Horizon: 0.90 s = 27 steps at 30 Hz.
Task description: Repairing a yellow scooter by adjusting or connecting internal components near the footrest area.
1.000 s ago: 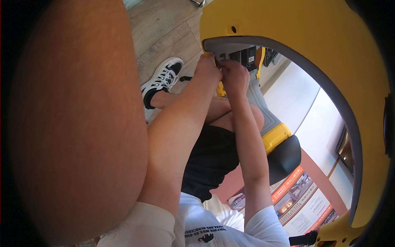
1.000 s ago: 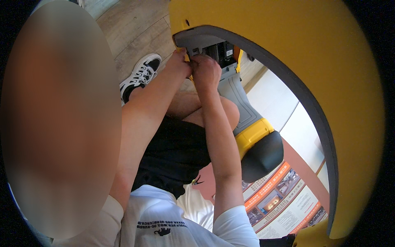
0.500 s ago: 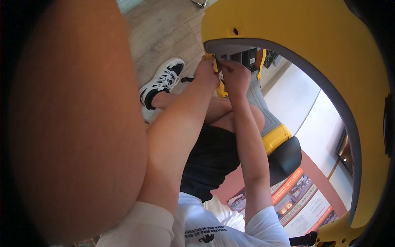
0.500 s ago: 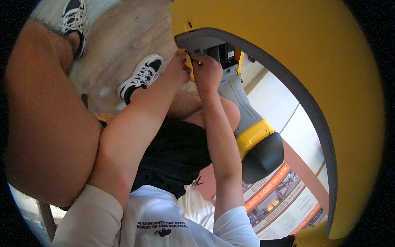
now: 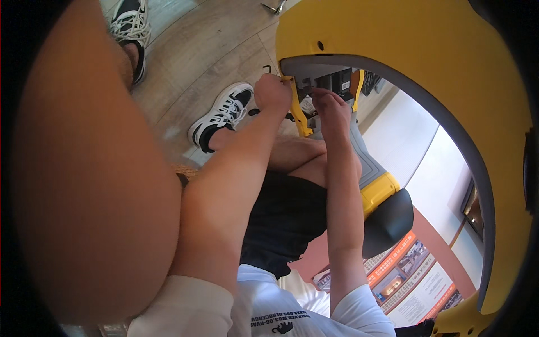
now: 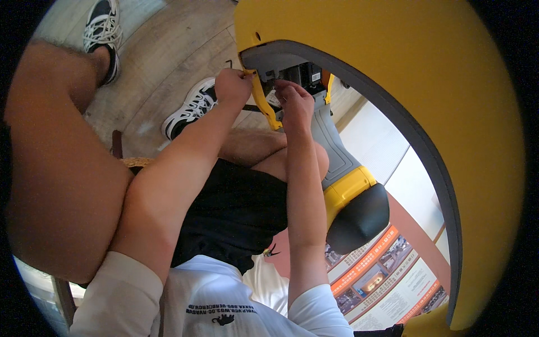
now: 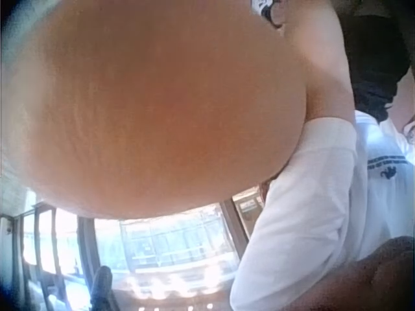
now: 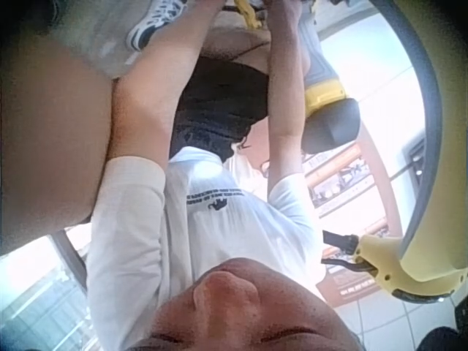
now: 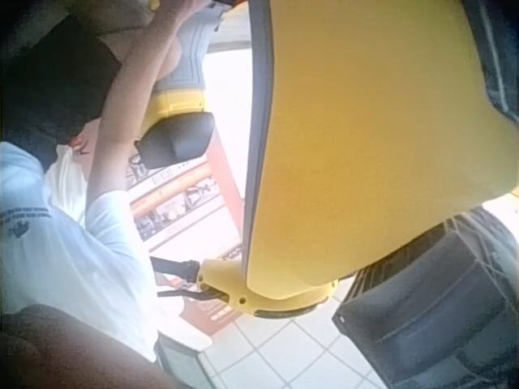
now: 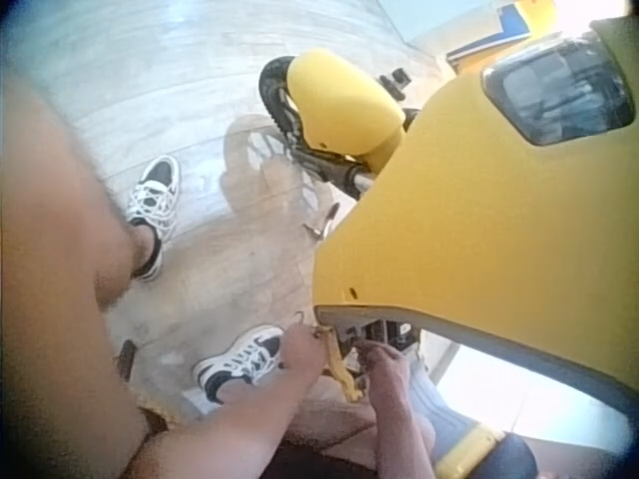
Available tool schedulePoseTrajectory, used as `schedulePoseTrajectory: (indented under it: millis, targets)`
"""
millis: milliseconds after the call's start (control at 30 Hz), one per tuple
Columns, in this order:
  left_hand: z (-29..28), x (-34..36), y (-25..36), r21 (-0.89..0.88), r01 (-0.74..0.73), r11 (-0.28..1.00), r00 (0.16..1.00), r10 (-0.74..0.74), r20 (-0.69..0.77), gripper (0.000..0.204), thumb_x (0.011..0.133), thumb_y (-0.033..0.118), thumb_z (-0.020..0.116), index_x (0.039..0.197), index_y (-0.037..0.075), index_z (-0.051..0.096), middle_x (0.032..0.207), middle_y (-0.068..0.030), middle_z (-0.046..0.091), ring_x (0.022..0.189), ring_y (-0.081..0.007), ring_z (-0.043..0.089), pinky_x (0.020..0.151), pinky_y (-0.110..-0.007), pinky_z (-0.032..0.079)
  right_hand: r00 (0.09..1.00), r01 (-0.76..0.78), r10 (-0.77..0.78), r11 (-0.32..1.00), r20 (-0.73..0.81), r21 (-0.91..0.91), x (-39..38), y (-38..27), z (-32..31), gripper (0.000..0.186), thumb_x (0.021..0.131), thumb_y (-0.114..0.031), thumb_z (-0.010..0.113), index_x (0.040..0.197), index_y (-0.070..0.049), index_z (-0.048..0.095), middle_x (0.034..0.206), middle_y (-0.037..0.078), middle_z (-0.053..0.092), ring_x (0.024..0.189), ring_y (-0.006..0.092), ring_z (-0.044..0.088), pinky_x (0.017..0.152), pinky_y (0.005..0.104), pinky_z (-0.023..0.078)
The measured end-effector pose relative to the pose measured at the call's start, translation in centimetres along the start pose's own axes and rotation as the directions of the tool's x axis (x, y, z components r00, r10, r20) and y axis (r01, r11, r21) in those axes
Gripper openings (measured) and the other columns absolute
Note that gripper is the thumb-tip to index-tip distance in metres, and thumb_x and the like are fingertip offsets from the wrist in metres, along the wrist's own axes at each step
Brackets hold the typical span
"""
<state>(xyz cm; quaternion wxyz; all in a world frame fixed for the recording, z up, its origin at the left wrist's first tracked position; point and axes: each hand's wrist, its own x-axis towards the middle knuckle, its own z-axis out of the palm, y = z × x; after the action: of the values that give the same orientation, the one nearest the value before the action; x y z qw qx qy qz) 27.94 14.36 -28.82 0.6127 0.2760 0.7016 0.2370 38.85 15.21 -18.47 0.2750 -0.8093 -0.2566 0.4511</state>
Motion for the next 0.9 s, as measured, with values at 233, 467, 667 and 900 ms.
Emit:
schedulePoseTrajectory:
  millis: [233, 467, 667, 900]
  targets:
    - [0.2, 0.9, -1.2, 0.110, -0.243, 0.964, 0.970, 0.245, 0.001, 0.025, 0.078, 0.021, 0.070, 0.078, -0.004, 0.068, 0.078, -0.0237, 0.066, 0.080, -0.0386, 0.066, 0.072, -0.044, 0.053, 0.985, 0.079, -0.079, 0.997, 0.153, 0.001, 1.0, 1.6, 0.0, 0.014, 0.087, -0.001, 0.042, 0.085, 0.001, 0.055, 0.084, 0.014, 0.063, 0.073, 0.0228, 0.062, 0.073, 0.0319, 0.054]
    - [-0.1, 1.2, -0.4, 0.148, -0.233, 0.961, 0.972, 0.237, -0.007, 0.027, 0.076, 0.023, 0.071, 0.077, -0.004, 0.068, 0.075, -0.0236, 0.065, 0.074, -0.0403, 0.065, 0.068, -0.045, 0.052, 0.988, -0.125, 0.140, 0.975, 0.069, -0.186, 1.6, 2.0, 2.0, 0.014, 0.087, -0.010, 0.051, 0.087, 0.002, 0.059, 0.076, 0.009, 0.057, 0.069, 0.0199, 0.060, 0.066, 0.0330, 0.050]
    - [0.0, 0.8, -0.4, 0.145, -0.275, 0.950, 0.954, 0.289, -0.081, 0.025, 0.075, 0.024, 0.072, 0.074, -0.002, 0.071, 0.072, -0.0233, 0.064, 0.071, -0.0396, 0.064, 0.065, -0.045, 0.051, 0.876, 0.408, -0.446, 0.480, 0.185, -0.777, 2.2, 3.4, 2.4, 0.017, 0.083, -0.017, 0.063, 0.082, 0.000, 0.066, 0.075, 0.015, 0.060, 0.068, 0.0289, 0.061, 0.065, 0.0408, 0.049]
    - [-0.5, 1.0, -1.3, 0.020, -0.301, 0.954, 0.953, 0.301, -0.019, 0.013, 0.073, 0.012, 0.065, 0.075, 0.000, 0.072, 0.073, -0.0234, 0.065, 0.073, -0.0391, 0.066, 0.069, -0.044, 0.053, 0.730, 0.511, -0.609, 0.186, 0.310, -0.839, 2.0, 2.5, 3.7, 0.015, 0.079, -0.021, 0.068, 0.086, -0.009, 0.071, 0.087, 0.014, 0.064, 0.080, 0.0357, 0.063, 0.069, 0.0440, 0.050]
